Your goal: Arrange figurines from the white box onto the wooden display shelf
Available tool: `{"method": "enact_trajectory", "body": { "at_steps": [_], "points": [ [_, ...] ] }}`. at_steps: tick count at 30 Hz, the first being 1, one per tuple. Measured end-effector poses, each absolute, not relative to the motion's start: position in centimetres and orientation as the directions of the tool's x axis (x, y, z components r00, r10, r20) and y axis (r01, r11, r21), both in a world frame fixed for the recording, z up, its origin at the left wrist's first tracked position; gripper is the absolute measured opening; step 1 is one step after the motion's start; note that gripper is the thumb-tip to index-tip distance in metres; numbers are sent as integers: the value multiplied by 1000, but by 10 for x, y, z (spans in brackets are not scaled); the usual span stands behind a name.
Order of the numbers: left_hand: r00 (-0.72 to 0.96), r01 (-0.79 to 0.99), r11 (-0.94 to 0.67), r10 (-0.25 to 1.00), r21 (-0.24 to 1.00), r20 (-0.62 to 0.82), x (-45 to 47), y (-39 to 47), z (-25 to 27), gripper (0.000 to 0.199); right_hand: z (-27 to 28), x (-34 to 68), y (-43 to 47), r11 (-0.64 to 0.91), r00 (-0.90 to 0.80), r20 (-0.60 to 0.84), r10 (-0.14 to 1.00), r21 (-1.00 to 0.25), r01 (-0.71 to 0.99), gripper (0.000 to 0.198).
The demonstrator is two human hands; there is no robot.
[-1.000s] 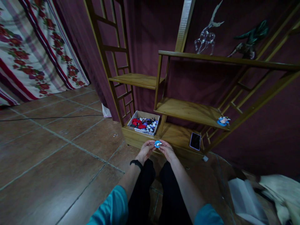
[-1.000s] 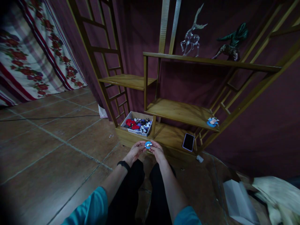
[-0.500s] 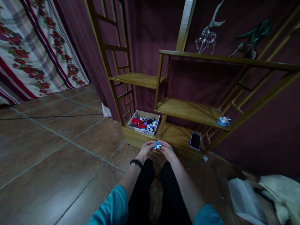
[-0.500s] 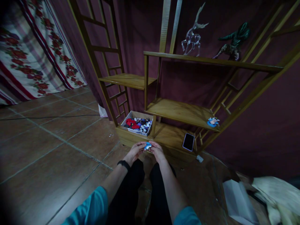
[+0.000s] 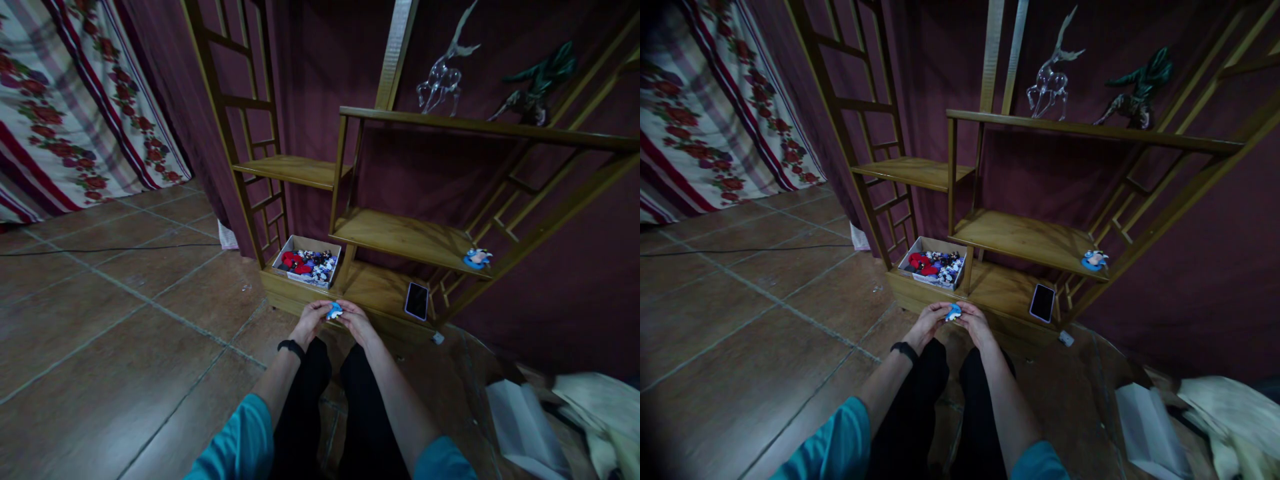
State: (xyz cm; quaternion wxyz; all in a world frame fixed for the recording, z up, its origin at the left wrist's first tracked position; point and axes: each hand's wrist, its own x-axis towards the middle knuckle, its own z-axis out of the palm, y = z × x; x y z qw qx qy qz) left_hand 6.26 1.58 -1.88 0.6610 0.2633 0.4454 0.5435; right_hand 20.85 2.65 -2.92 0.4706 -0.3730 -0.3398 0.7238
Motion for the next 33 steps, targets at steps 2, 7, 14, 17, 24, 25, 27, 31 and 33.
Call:
{"method": "enact_trajectory", "body": {
  "at_steps": [2, 7, 14, 17, 24, 25, 27, 31, 33],
  "points": [
    [-1, -484, 276, 949, 831, -315, 63, 16, -19, 23, -28, 208, 25, -329, -293, -216, 931, -843, -426, 37],
    [-15, -532, 269, 945, 803, -327, 63, 16, -19, 21, -24, 207, 23, -332, -305, -211, 929, -840, -429, 38],
    [47, -590, 284, 947, 756, -319, 61, 20, -26, 22, -27, 208, 27, -337, -275, -232, 933, -831, -442, 34],
    [71, -609, 289, 947, 738, -312, 61, 22, -27, 24, -29, 208, 28, -340, -266, -239, 934, -826, -450, 34],
    [128, -608, 307, 948, 732, -292, 64, 21, -22, 34, -32, 209, 28, -333, -266, -228, 937, -814, -476, 33],
    [129, -604, 302, 950, 738, -284, 64, 21, -22, 35, -32, 209, 28, -333, -268, -226, 936, -813, -477, 33],
    [137, -592, 286, 957, 754, -255, 65, 20, -21, 40, -33, 210, 29, -335, -270, -227, 936, -813, -477, 33],
    [167, -582, 247, 969, 775, -184, 65, 19, -23, 45, -34, 209, 30, -334, -266, -229, 936, -812, -478, 33],
    [163, -580, 244, 970, 777, -182, 65, 20, -25, 46, -34, 209, 30, -334, -269, -227, 936, -813, -477, 33]
  ]
}}
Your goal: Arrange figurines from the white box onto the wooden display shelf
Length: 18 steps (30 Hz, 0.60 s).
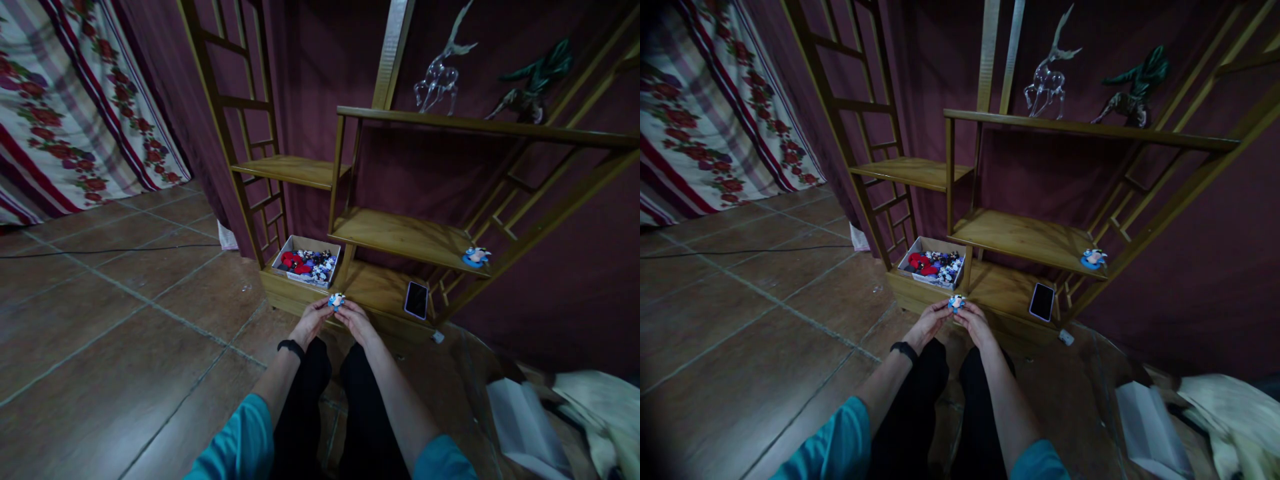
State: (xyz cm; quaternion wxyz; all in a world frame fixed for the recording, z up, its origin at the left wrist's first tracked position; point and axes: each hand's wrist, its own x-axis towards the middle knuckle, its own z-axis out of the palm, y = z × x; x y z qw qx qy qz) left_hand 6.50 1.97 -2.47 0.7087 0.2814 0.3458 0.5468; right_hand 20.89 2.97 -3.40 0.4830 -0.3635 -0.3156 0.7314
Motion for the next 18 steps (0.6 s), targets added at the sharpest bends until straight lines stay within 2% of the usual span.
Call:
{"method": "enact_trajectory", "body": {
  "at_steps": [7, 18],
  "points": [
    [137, -579, 234, 972, 781, -190, 65, 23, -31, 43, -31, 208, 28, -316, -317, -171, 933, -813, -489, 33],
    [135, -566, 236, 972, 790, -194, 63, 25, -34, 32, -33, 208, 29, -329, -329, -195, 924, -844, -424, 30]
  ]
}}
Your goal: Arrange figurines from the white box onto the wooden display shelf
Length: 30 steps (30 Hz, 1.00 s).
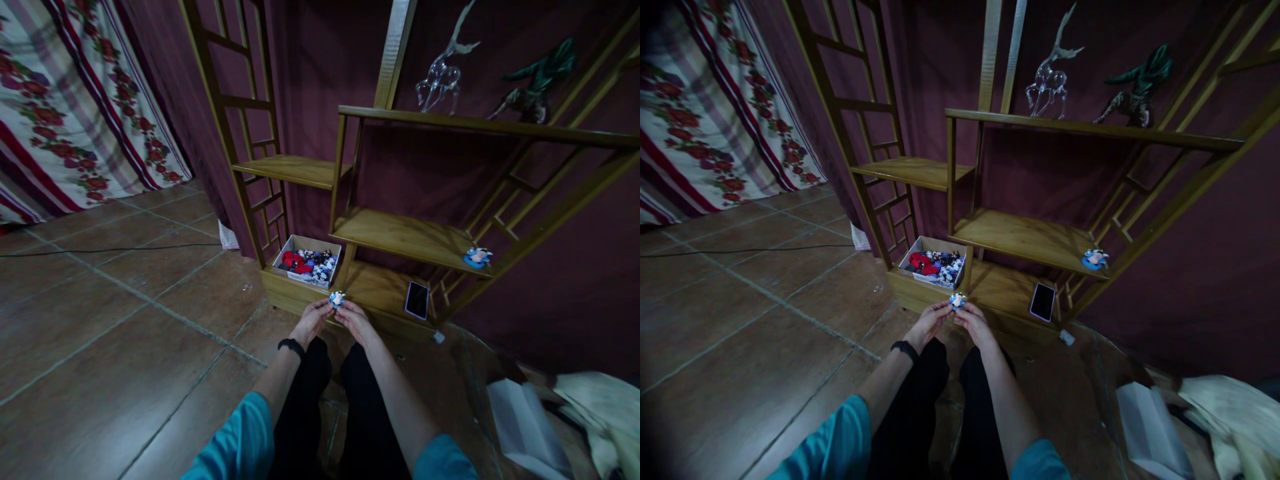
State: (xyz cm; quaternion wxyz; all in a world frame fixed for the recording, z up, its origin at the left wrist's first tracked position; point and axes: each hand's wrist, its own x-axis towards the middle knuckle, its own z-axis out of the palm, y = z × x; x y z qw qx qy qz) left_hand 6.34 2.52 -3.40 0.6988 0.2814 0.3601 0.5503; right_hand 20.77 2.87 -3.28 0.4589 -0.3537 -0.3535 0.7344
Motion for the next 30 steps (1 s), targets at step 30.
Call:
{"method": "enact_trajectory", "body": {
  "at_steps": [30],
  "points": [
    [151, -469, 220, 974, 855, -168, 70, 20, -31, 43, -28, 210, 25, -302, -261, -212, 942, -875, -379, 32]
  ]
}}
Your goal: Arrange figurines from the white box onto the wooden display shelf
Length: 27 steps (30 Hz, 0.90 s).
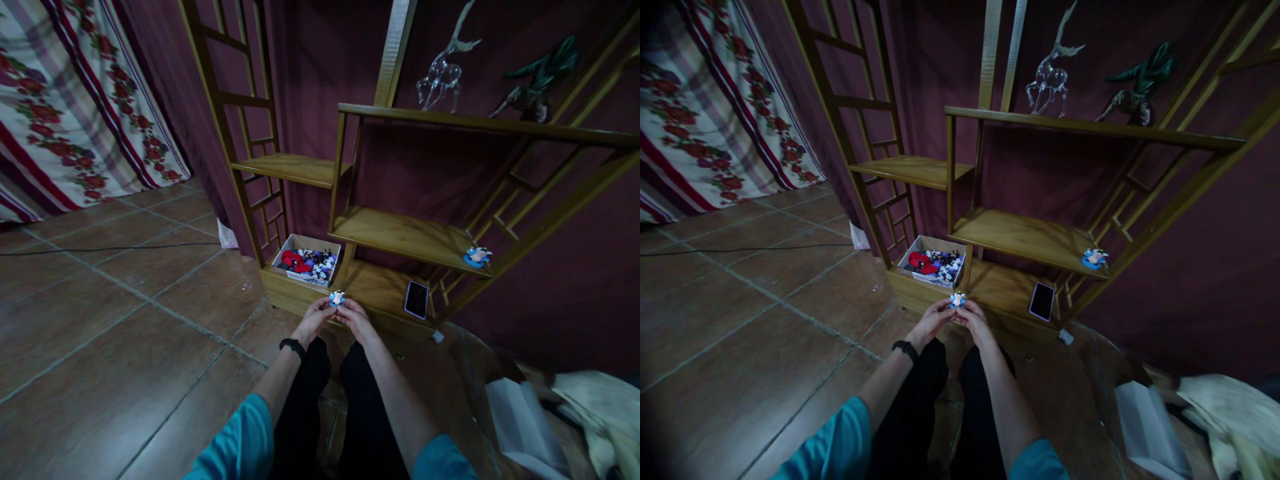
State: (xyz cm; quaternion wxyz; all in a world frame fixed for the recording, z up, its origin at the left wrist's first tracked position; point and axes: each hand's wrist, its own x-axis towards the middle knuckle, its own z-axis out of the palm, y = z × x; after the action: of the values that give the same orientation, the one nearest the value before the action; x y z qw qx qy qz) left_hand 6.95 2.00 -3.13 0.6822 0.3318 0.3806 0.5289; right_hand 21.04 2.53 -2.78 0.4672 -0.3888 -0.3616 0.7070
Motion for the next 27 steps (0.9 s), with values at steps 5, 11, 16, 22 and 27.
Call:
{"method": "enact_trajectory", "body": {
  "at_steps": [5, 11, 16, 22, 27],
  "points": [
    [164, -416, 212, 974, 884, -157, 70, 19, -29, 44, -24, 210, 24, -297, -265, -204, 943, -874, -384, 33],
    [138, -380, 194, 979, 904, -153, 71, 19, -30, 45, -29, 210, 27, -333, -259, -246, 934, -863, -381, 35],
    [93, -328, 191, 981, 925, -170, 73, 21, -31, 43, -37, 211, 31, -386, -257, -302, 918, -831, -400, 33],
    [23, -268, 168, 986, 949, -168, 73, 23, -34, 42, -38, 211, 31, -422, -285, -324, 902, -801, -424, 28],
    [-10, -237, 116, 992, 965, -122, 74, 24, -36, 39, -35, 210, 31, -432, -319, -315, 894, -798, -420, 23]
  ]
}}
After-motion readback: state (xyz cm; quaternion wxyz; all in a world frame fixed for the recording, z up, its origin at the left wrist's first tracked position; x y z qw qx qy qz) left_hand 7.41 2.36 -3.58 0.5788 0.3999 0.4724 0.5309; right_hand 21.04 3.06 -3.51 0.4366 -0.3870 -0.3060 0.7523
